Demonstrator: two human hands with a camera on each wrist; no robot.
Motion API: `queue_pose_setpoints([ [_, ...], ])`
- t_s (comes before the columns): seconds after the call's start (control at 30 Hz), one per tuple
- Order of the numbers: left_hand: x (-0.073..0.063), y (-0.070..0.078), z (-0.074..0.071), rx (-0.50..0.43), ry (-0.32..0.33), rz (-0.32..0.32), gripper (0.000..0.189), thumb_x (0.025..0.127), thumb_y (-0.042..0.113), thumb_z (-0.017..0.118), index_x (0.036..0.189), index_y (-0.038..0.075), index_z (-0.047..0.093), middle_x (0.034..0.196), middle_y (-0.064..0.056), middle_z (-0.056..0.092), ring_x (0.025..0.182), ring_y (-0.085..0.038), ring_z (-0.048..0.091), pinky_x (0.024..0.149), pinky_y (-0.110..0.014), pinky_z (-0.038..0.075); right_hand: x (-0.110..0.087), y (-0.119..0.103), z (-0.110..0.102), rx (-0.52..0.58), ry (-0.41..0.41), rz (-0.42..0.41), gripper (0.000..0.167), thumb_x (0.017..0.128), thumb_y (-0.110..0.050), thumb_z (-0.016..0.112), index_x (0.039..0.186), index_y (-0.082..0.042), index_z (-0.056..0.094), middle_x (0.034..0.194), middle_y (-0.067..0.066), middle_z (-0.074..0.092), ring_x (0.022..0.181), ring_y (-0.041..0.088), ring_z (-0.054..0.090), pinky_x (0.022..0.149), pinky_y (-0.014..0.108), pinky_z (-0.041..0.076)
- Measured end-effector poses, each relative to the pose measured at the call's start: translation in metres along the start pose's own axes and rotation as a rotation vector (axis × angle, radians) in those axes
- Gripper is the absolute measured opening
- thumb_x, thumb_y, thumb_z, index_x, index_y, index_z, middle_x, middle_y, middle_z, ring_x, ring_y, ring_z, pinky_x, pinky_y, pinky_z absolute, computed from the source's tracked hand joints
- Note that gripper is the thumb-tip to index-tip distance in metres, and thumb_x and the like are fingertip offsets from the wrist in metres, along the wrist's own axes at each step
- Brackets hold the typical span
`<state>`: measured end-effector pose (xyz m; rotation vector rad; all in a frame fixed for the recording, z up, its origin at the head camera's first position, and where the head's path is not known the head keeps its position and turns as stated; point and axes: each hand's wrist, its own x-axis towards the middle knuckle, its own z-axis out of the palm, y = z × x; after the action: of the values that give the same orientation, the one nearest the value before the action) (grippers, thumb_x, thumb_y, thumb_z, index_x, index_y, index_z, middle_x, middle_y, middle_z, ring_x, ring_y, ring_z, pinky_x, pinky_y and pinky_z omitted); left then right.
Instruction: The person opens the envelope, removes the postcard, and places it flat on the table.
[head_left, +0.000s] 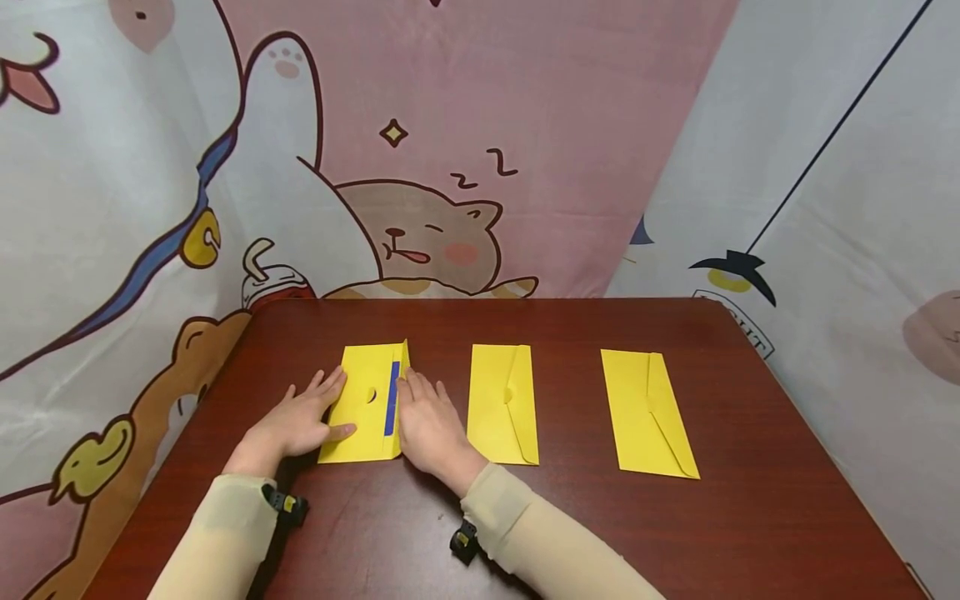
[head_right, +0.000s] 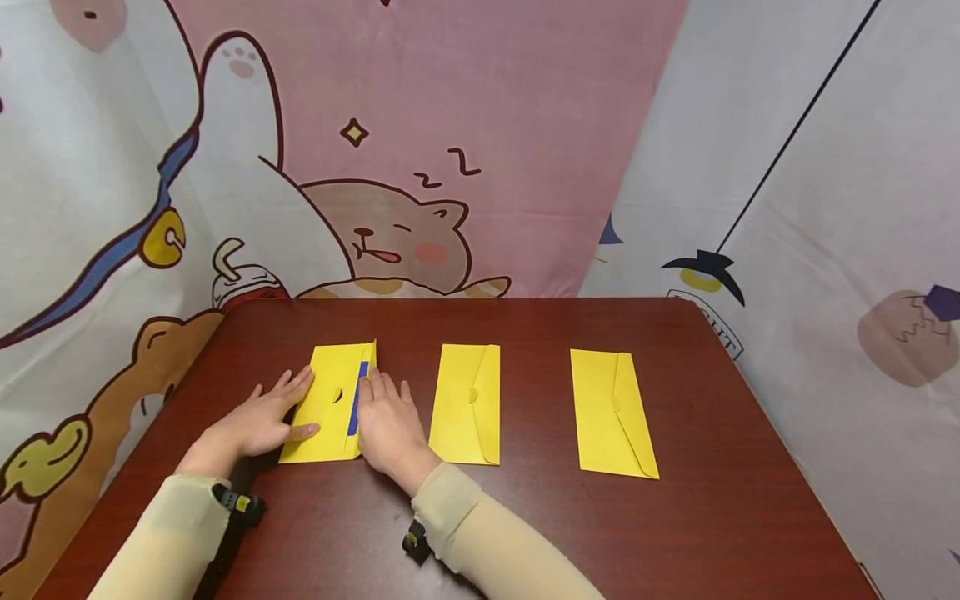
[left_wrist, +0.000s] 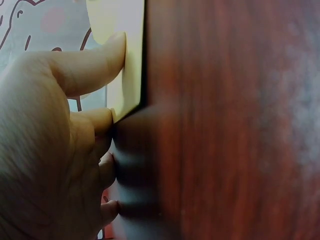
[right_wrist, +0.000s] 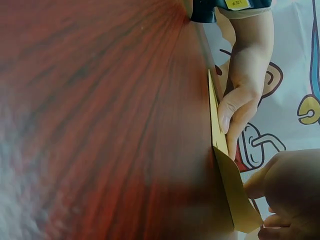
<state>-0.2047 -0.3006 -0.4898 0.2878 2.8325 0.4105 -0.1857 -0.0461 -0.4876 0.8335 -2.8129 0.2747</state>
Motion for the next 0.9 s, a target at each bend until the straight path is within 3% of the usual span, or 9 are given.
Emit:
queue_pose_setpoints([
  [0.23, -0.0003, 0.0015, -0.0007, 0.001, -0.002, -0.008, 0.106, 0.093, 0.062, 0.066, 0.168, 0.004, 0.019, 0.176, -0.015, 0.013, 0.159, -0.045, 0.008, 0.121, -0.073, 0.003, -0.0015, 0.0065, 0.0039, -0.018, -0.070, 0.019, 0.055, 0.107, -0.026, 0.058, 0.153, 0.003, 0.051, 0.162, 0.019, 0.045, 0.149, 0.032, 0.044, 0.117, 0.055, 0.039],
  [0.9, -0.0001, 0.0067, -0.0031, -0.005, 0.000, -0.022, 0.103, 0.094, 0.055, 0.070, 0.168, 0.002, 0.022, 0.175, -0.016, 0.015, 0.159, -0.046, 0.010, 0.121, -0.073, 0.004, -0.0057, 0.0087, 0.0085, -0.025, -0.169, 0.061, 0.057, 0.110, -0.033, 0.052, 0.154, 0.003, 0.050, 0.163, 0.020, 0.044, 0.151, 0.034, 0.041, 0.119, 0.057, 0.036],
])
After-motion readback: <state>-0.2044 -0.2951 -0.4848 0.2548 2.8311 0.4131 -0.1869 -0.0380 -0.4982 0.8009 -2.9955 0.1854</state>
